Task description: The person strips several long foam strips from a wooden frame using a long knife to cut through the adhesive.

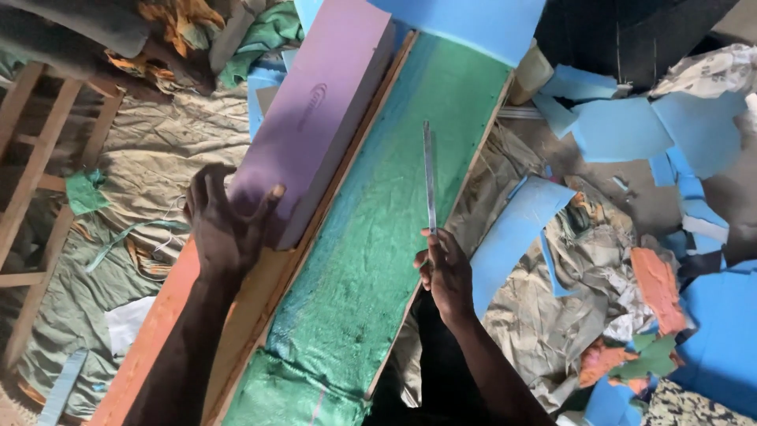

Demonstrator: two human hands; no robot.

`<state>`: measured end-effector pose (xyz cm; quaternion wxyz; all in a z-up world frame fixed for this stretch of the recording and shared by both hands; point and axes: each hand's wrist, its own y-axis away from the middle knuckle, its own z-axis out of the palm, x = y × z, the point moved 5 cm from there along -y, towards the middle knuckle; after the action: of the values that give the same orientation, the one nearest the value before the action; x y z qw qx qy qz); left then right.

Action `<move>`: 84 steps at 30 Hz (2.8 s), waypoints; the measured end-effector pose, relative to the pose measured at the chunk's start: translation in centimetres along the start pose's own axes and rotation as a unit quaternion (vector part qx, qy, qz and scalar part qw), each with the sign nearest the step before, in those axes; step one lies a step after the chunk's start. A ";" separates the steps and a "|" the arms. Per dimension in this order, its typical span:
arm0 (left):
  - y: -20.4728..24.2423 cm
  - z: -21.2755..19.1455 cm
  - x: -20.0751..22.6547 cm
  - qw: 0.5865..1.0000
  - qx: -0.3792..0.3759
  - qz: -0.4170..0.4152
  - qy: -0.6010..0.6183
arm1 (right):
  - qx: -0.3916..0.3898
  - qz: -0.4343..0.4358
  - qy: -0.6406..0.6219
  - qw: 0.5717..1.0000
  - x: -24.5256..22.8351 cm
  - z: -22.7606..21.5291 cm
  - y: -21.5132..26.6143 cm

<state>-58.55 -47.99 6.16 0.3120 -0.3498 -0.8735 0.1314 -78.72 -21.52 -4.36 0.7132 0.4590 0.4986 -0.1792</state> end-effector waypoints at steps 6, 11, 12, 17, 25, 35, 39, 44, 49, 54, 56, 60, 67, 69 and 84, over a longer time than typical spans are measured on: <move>-18.0 11.4 4.2 0.992 0.029 0.121 -0.005 | -0.001 0.019 -0.007 1.000 -4.2 -3.2 -7.8; -27.0 24.9 6.0 0.975 -0.170 -0.031 -0.140 | -0.064 -0.038 0.019 0.997 -6.1 -5.0 -12.7; -27.1 28.3 6.9 0.939 -0.245 -0.043 -0.239 | -0.080 -0.044 0.015 0.996 -6.5 -5.1 -13.3; -25.1 28.6 8.2 0.961 -0.139 0.059 -0.231 | -0.067 -0.008 0.012 0.998 -5.3 -3.2 -17.6; -25.3 28.6 6.9 0.963 -0.185 0.052 -0.187 | -0.097 -0.077 0.055 0.991 -8.4 5.1 -22.1; -25.6 29.4 5.4 0.971 -0.130 0.088 -0.179 | -0.026 -0.049 0.021 0.998 -6.5 6.9 -23.9; -25.6 28.2 6.2 0.977 -0.104 0.101 -0.158 | -0.020 0.006 0.034 0.999 -7.3 7.6 -24.4; -25.3 28.6 5.5 0.978 -0.096 0.100 -0.153 | -0.035 -0.077 -0.006 0.996 -5.0 8.2 -27.9; -25.8 28.6 5.9 0.981 -0.123 0.062 -0.134 | 0.013 -0.099 0.221 0.970 -6.1 6.5 -21.8; -25.3 28.3 6.0 0.986 -0.071 0.103 -0.113 | -0.011 -0.098 0.125 0.987 -6.2 8.6 -27.0; -25.2 28.2 5.9 0.987 -0.064 0.099 -0.111 | 0.001 -0.070 0.087 0.994 -4.9 9.3 -29.2; -25.1 27.9 5.7 0.992 -0.068 0.085 -0.062 | 0.005 -0.264 0.265 0.927 -6.6 7.7 -23.8; -24.9 28.1 5.9 0.989 -0.073 0.087 -0.095 | -0.022 -0.140 0.163 0.976 -5.8 8.5 -25.7; -24.6 26.9 6.2 0.992 -0.022 0.116 -0.050 | -0.081 -0.102 0.003 0.991 -5.1 9.3 -26.9; -23.8 25.8 6.9 0.990 0.049 0.135 -0.013 | -0.051 -0.068 0.191 0.978 -5.3 8.5 -22.8</move>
<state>-91.44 -60.67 -0.01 0.2964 -0.4469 -0.8150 0.2196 -92.69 -41.39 -9.88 0.6135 0.4125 0.6643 -0.1105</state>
